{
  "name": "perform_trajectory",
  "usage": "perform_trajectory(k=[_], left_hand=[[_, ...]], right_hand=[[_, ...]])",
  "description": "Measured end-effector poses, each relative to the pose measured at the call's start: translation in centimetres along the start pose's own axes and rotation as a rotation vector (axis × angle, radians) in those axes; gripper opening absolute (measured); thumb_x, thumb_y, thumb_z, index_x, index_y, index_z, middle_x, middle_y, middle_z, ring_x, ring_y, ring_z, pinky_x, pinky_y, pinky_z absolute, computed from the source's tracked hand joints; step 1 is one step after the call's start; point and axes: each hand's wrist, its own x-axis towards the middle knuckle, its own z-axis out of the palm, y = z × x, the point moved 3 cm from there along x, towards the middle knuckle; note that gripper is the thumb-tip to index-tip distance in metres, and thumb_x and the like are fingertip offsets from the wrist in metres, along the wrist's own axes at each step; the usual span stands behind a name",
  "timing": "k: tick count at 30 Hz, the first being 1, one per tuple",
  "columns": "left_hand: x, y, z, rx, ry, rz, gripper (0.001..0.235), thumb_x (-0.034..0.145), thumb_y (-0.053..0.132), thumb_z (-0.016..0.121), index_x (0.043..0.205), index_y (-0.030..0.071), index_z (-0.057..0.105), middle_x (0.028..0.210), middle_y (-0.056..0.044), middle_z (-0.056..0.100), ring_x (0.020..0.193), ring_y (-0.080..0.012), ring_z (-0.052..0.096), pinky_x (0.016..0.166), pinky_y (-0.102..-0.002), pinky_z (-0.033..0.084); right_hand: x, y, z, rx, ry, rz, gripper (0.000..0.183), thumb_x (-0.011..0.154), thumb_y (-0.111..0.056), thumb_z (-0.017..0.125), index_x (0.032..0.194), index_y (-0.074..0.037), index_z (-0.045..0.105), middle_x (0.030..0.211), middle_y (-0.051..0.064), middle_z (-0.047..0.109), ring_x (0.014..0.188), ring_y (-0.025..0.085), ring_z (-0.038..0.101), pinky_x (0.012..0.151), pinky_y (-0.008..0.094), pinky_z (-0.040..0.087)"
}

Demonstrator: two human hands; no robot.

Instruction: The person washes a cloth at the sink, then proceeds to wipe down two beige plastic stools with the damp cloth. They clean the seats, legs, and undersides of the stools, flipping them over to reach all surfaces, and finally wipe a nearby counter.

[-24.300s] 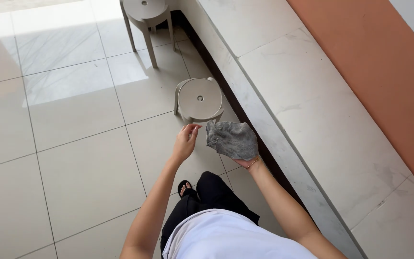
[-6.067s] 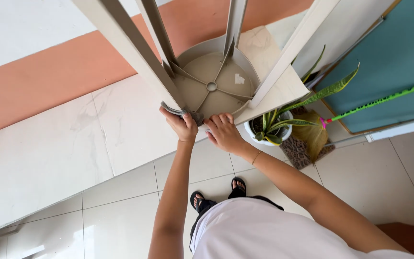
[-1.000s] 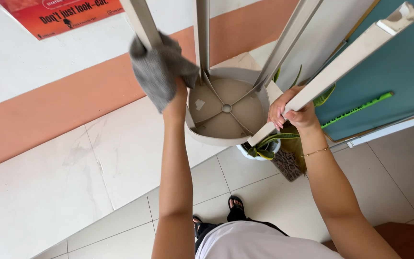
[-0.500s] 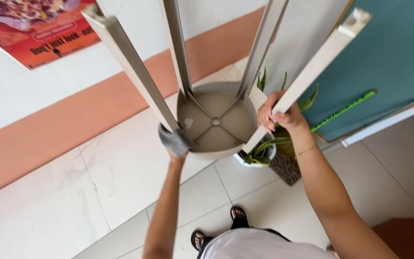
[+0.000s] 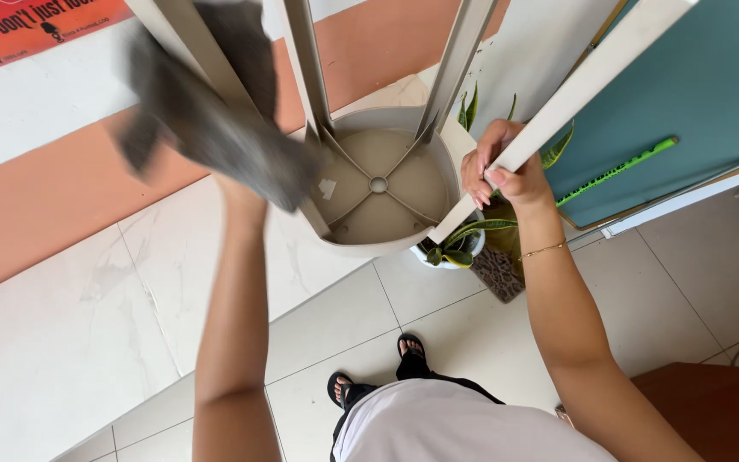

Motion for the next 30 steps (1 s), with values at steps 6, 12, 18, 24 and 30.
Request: perform_trajectory(k=[6,12,18,24,30], left_hand=[[-21.5,-26.6,-7.1,0.345,0.031,0.031,0.037,0.099,0.017,0.072,0.128,0.0,0.055,0.119,-0.014,0.064,0.106,-0.0291,0.063,0.095,-0.038,0.054],[-20.4,-12.1,0.1,0.041,0.222,-0.498,0.042,0.1,0.01,0.058,0.136,-0.006,0.043,0.123,-0.017,0.054,0.105,-0.0244,0.051,0.093,-0.034,0.047],[-29.8,-10.4,0.4,-0.453,0.639,-0.576,0.048,0.11,0.031,0.043,0.146,-0.001,0.041,0.132,-0.01,0.052,0.115,-0.0227,0.054,0.097,-0.037,0.05],[-32.0,-14.5,4.1,0.404,0.25,-0.331,0.044,0.111,0.02,0.043,0.147,-0.002,0.034,0.136,-0.01,0.046,0.121,-0.0199,0.046,0.108,-0.035,0.039],[-19.1,-20.4,-1.7,0.277,0.313,-0.134,0.035,0.1,0.017,0.061,0.126,0.002,0.045,0.114,-0.007,0.05,0.099,-0.0162,0.049,0.089,-0.029,0.047]], right_hand=[[0.7,-0.3,0.4,-0.007,0.002,-0.028,0.034,0.093,-0.025,0.079,0.098,-0.006,0.052,0.061,0.005,0.055,0.048,0.016,0.053,0.047,0.03,0.049],[0.7,0.3,-0.9,-0.013,0.034,-0.061,0.039,0.092,-0.029,0.081,0.102,-0.006,0.052,0.064,0.006,0.056,0.046,0.016,0.054,0.049,0.03,0.05],[0.5,0.0,-0.3,-0.004,0.042,-0.024,0.04,0.092,-0.031,0.082,0.1,-0.007,0.052,0.064,0.006,0.055,0.048,0.017,0.053,0.047,0.03,0.049],[0.4,-0.2,0.2,-0.005,0.036,0.011,0.036,0.093,-0.029,0.08,0.097,-0.006,0.052,0.062,0.005,0.055,0.048,0.015,0.054,0.045,0.028,0.049],[1.0,0.3,0.0,-0.012,-0.107,0.104,0.03,0.095,-0.026,0.077,0.092,-0.007,0.054,0.065,0.005,0.06,0.052,0.016,0.058,0.056,0.033,0.053]])
